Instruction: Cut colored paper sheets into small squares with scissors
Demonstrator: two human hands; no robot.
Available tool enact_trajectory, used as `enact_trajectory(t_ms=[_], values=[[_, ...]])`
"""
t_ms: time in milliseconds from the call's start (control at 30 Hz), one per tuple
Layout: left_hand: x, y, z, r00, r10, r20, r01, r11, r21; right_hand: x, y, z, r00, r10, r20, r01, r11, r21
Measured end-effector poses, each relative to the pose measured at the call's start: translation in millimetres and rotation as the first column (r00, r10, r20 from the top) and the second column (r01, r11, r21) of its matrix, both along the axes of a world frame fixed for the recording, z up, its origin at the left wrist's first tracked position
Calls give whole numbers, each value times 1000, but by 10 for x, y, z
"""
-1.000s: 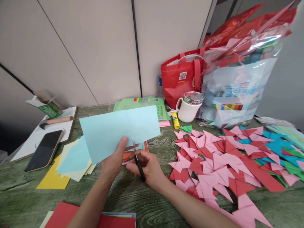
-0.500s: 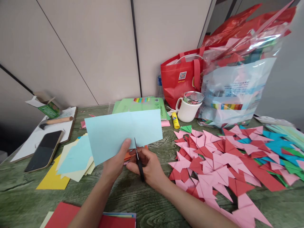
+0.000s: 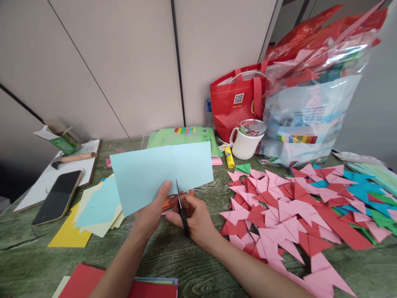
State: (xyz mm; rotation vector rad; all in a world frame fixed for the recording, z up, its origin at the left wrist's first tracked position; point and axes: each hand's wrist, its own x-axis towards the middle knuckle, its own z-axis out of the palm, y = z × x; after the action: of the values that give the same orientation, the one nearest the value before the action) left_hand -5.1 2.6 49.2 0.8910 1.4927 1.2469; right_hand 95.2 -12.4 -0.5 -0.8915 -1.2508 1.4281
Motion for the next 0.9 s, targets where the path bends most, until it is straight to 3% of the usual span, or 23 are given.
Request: enact_trajectory(t_ms=[900], values=[[-43,42,-170,987,51,-153,-35,994,100,-20,2,1,1000,-25,-4,25,998,-51]])
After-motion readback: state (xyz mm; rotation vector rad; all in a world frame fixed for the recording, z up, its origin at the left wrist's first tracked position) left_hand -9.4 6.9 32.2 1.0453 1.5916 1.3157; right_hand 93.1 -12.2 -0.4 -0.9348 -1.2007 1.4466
